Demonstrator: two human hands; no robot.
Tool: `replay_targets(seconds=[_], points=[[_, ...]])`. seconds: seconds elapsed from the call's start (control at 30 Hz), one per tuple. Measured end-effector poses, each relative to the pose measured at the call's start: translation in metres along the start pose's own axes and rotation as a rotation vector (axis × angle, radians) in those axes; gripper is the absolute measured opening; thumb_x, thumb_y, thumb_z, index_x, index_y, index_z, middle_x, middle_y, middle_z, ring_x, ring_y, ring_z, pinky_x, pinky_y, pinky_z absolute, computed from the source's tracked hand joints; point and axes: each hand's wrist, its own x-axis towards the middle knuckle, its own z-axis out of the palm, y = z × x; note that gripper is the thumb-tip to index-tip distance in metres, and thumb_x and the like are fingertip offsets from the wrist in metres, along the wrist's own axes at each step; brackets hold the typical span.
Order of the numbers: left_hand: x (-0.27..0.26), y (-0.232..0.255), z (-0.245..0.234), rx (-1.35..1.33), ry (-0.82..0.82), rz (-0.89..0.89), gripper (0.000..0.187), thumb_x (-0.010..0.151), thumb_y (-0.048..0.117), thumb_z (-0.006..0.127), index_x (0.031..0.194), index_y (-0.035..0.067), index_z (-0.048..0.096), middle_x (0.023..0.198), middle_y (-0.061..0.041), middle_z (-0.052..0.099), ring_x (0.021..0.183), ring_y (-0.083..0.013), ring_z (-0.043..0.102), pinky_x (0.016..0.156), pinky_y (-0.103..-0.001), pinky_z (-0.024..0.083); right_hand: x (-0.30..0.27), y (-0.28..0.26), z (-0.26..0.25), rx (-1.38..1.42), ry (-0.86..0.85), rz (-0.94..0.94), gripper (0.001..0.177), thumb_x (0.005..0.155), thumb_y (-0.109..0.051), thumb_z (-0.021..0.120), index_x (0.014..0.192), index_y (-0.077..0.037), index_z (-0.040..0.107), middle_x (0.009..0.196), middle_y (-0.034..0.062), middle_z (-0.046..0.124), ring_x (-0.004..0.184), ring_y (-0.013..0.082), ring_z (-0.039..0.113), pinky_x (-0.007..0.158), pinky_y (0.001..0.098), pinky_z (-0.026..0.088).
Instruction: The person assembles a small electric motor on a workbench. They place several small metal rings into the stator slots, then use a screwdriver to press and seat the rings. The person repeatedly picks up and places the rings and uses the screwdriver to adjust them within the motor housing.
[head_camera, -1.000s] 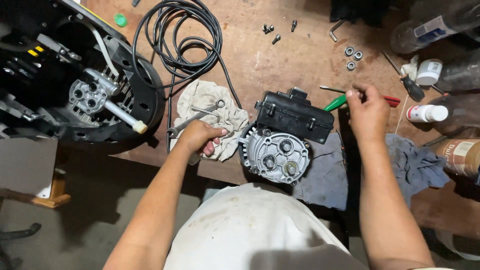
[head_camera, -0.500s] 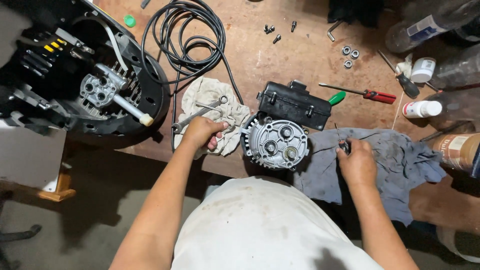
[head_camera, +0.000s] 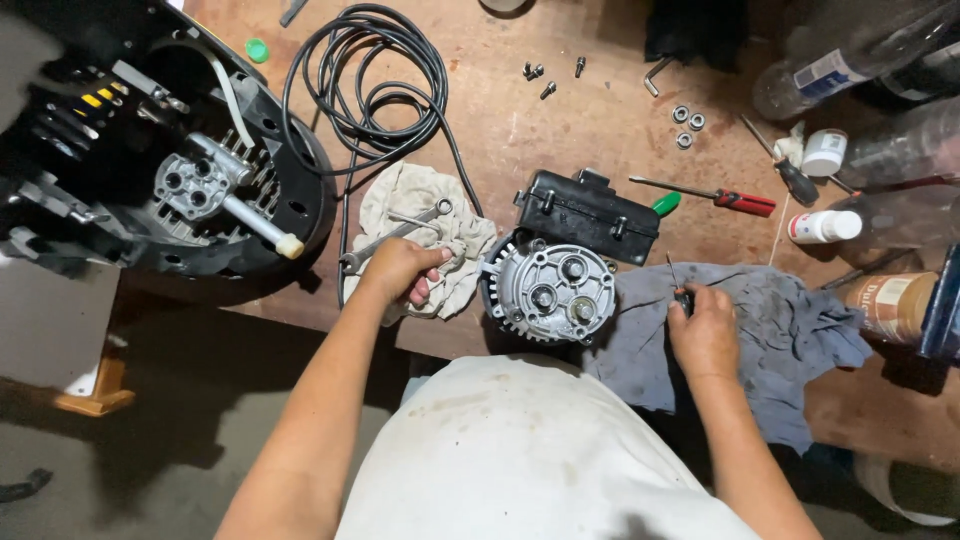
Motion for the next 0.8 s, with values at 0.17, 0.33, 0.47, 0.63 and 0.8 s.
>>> replay_targets(seconds=[0.17,0.33,0.47,0.63,0.8], points=[[-0.007,0.015,-0.002,0.023,-0.004,-0.032,0.048,0.097,0.043,0.091,0.091,-0.005,0.085,0.06,-0.024,0.073,0.048,-0.0311,0.077,0.041,-0.039,0.059,0.044,-0.033,-0.056,0.063,-0.011,0.112,0.047,0.115,-0.041,0.081,0.151,-0.012,0.08,0.14,0.0222,0.075,0.135,0.05,0.074,0.118,0.0585,0.059],[-0.007,0.014,-0.002,0.014,0.006,-0.076,0.05,0.098,0.044,0.091,0.09,-0.005,0.084,0.06,-0.024,0.072,0.047,-0.0316,0.076,0.04,-0.041,0.059,0.176,-0.047,-0.048,0.063,0.097,-0.041,0.039,0.117,-0.038,0.084,0.146,-0.011,0.081,0.13,0.0247,0.078,0.129,0.0516,0.075,0.114,0.0609,0.059],[-0.007,0.014,-0.002,0.023,0.007,-0.103,0.051,0.098,0.044,0.092,0.09,-0.005,0.084,0.06,-0.024,0.072,0.047,-0.0312,0.075,0.04,-0.04,0.059,0.257,-0.071,-0.018,-0.041,0.058,0.003,0.042,0.114,-0.049,0.084,0.138,-0.015,0.083,0.122,0.0227,0.083,0.124,0.0472,0.079,0.108,0.0613,0.062],[-0.008,0.022,-0.005,0.023,0.005,-0.111,0.05,0.099,0.043,0.091,0.089,-0.005,0.084,0.059,-0.024,0.071,0.047,-0.031,0.075,0.041,-0.04,0.059,0.284,-0.112,-0.021,-0.02,0.04,0.179,0.05,0.11,-0.051,0.087,0.124,-0.004,0.088,0.12,0.03,0.084,0.127,0.0515,0.079,0.112,0.0617,0.061],[-0.013,0.025,-0.005,0.024,-0.009,-0.098,0.049,0.098,0.043,0.091,0.089,-0.005,0.084,0.059,-0.023,0.072,0.047,-0.0306,0.075,0.04,-0.04,0.059,0.283,-0.102,-0.01,0.024,0.127,0.205,0.044,0.095,-0.044,0.103,0.113,-0.006,0.09,0.108,0.0266,0.084,0.12,0.05,0.081,0.107,0.0589,0.064]])
